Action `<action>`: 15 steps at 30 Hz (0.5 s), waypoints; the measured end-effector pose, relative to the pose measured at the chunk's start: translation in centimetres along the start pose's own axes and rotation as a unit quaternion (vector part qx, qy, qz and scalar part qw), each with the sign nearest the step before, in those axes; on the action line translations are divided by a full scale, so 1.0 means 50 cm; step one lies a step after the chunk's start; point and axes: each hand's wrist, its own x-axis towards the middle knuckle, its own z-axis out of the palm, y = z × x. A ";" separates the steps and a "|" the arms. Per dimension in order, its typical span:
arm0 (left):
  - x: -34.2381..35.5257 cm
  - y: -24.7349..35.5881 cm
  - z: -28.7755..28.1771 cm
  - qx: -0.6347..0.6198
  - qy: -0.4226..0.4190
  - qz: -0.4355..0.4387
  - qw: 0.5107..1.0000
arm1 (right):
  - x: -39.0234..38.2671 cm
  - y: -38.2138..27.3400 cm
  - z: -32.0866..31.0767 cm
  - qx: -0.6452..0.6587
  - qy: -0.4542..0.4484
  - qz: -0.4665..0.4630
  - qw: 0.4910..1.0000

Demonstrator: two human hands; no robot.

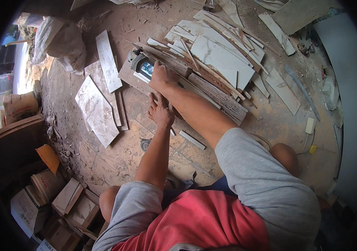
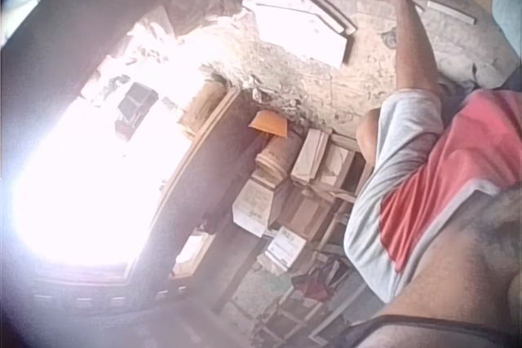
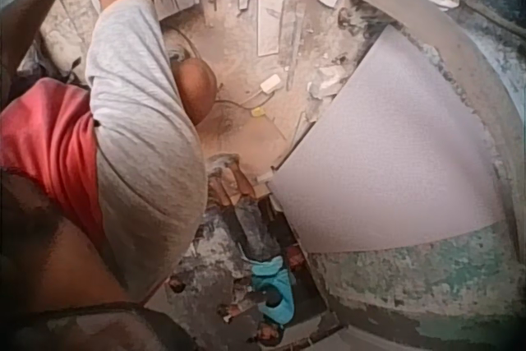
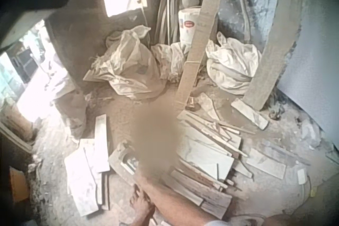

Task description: The person marks a tile piece with a marker and cuts the tile along the edge using an angle grinder.

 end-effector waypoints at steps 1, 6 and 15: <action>0.000 -0.002 0.000 0.000 0.000 0.000 1.000 | -0.002 -0.004 0.000 -0.002 -0.002 0.006 1.000; 0.004 -0.021 0.006 0.003 0.016 0.001 1.000 | -0.006 -0.016 0.001 -0.002 -0.010 0.007 1.000; 0.002 -0.003 0.002 -0.005 0.010 -0.001 1.000 | 0.021 0.002 0.029 -0.008 0.008 0.011 1.000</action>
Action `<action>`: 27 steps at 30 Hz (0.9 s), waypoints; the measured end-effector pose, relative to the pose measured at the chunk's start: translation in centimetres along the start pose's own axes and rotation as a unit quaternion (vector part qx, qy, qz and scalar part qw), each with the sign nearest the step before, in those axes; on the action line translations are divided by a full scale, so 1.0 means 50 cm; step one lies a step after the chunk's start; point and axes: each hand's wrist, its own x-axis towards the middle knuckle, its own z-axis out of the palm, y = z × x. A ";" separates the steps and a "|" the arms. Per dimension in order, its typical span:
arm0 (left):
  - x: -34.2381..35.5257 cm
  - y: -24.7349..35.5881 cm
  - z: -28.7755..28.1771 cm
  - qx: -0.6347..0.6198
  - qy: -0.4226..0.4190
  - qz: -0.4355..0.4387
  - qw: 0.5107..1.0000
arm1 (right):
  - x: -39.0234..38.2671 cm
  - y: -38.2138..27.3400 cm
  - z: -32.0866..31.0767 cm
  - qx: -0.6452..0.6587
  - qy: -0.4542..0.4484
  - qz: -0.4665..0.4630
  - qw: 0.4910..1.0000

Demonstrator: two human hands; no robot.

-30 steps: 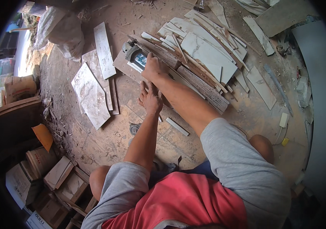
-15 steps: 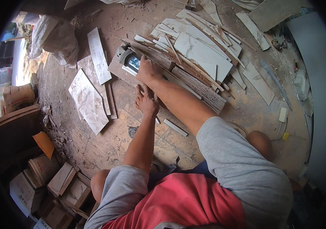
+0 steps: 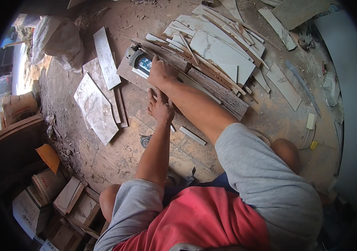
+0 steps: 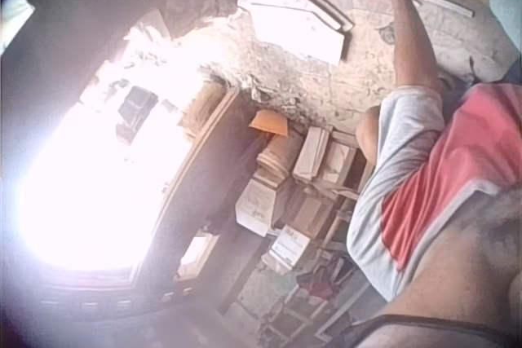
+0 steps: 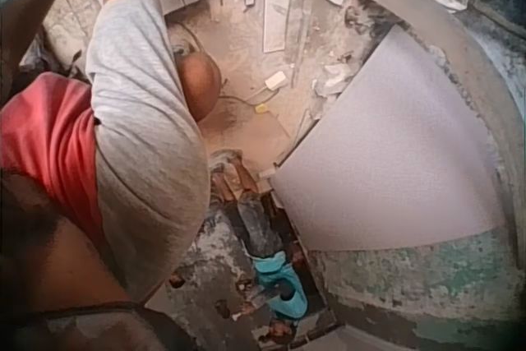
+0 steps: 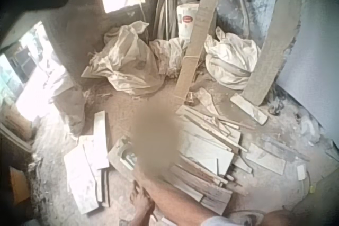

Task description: The person marks a tile piece with a marker and cuts the tile along the edge using an angle grinder.

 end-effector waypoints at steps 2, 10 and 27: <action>0.001 -0.002 -0.001 -0.002 -0.002 -0.002 1.000 | -0.002 -0.003 -0.001 0.001 0.002 0.000 1.000; -0.001 -0.007 -0.002 0.007 0.001 -0.002 1.000 | -0.021 -0.013 -0.024 -0.006 -0.026 0.001 1.000; -0.001 0.000 -0.012 0.016 -0.003 0.002 1.000 | -0.025 -0.003 -0.018 -0.011 -0.023 0.006 1.000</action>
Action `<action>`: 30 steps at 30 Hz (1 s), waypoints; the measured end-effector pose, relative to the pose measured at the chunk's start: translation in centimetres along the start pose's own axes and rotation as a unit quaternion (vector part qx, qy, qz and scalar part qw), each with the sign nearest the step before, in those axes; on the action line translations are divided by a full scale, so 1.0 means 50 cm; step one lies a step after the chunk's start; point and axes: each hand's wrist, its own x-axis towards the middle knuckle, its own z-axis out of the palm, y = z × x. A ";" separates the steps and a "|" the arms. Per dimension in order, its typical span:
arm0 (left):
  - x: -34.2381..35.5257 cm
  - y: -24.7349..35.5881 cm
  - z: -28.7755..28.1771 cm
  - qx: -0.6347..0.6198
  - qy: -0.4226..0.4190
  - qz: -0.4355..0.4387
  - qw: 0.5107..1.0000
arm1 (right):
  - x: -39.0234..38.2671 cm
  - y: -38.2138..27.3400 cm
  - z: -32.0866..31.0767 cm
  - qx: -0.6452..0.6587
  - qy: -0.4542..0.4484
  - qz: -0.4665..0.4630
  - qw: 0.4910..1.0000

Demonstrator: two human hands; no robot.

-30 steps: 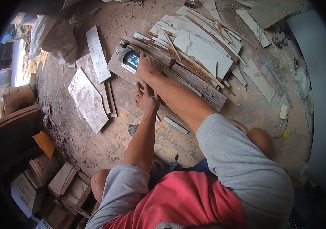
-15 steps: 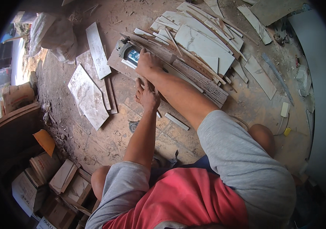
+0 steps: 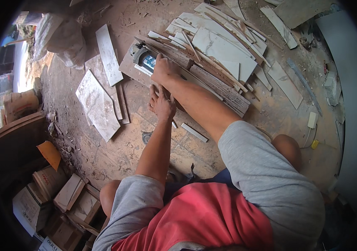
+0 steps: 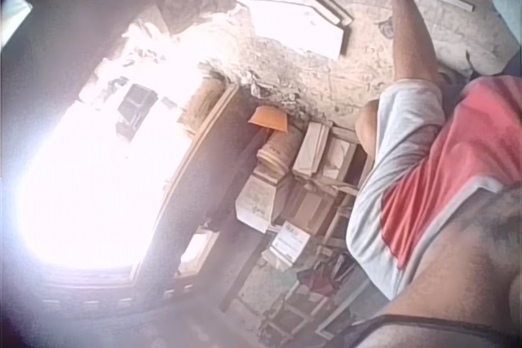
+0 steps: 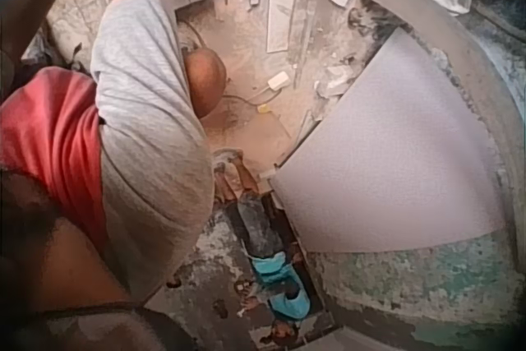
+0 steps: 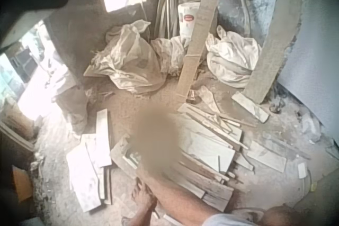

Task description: The person marks a tile piece with a marker and cuts the tile along the edge using an angle grinder.

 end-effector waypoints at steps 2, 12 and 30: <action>-0.001 0.006 -0.001 -0.003 -0.002 0.001 1.000 | 0.004 0.005 0.003 -0.002 0.000 -0.001 1.000; -0.001 0.010 -0.009 -0.005 -0.008 -0.009 1.000 | 0.000 0.008 0.003 -0.006 -0.001 -0.010 1.000; 0.003 0.007 0.004 0.001 -0.004 -0.013 1.000 | -0.016 0.030 0.006 -0.011 -0.002 -0.012 1.000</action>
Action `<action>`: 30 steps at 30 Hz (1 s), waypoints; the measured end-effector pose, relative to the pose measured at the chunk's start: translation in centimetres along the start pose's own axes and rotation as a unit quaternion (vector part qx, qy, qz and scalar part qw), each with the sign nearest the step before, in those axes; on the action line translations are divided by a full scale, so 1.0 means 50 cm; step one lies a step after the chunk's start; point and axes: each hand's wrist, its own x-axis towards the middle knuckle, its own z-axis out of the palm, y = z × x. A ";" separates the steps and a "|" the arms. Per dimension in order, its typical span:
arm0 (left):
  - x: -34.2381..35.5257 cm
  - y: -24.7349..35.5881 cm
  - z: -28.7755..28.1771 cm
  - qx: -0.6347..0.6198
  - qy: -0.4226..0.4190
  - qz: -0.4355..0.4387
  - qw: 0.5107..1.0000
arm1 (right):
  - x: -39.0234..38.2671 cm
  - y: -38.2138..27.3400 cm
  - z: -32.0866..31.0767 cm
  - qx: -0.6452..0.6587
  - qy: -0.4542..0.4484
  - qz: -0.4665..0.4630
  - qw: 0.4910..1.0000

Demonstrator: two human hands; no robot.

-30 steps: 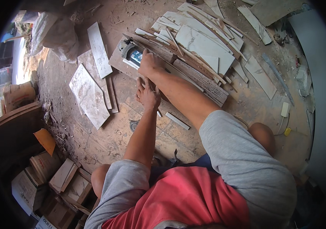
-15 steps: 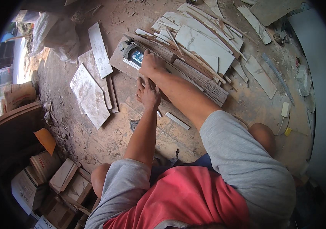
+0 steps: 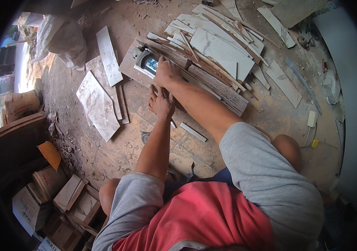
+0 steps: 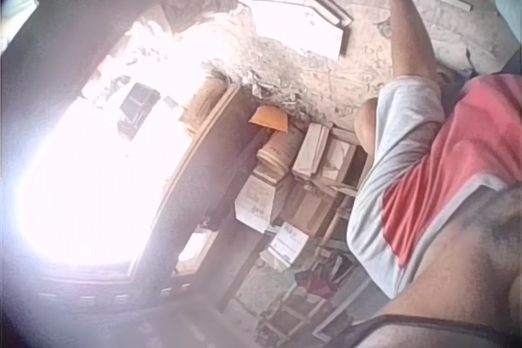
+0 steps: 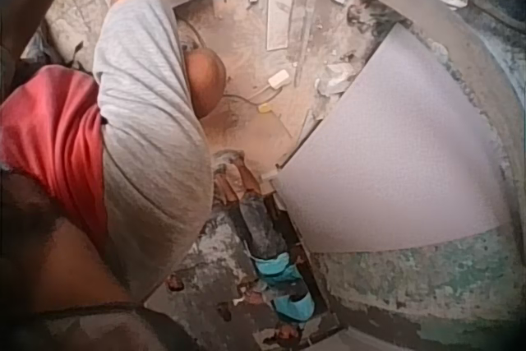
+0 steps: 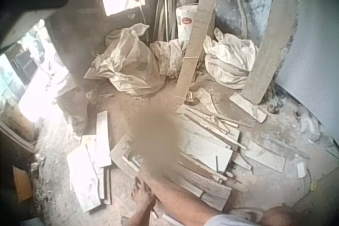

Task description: The person marks a tile piece with a marker and cuts the tile along the edge using an angle grinder.

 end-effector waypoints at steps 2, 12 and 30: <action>0.001 -0.001 0.000 0.001 -0.002 -0.001 1.000 | -0.001 0.000 0.000 -0.001 0.001 0.000 1.000; -0.002 0.003 -0.009 0.011 -0.012 -0.002 1.000 | -0.008 0.014 0.004 -0.003 0.004 -0.004 1.000; -0.002 0.005 -0.008 0.003 -0.003 -0.005 1.000 | -0.039 0.030 -0.002 0.007 0.010 0.000 1.000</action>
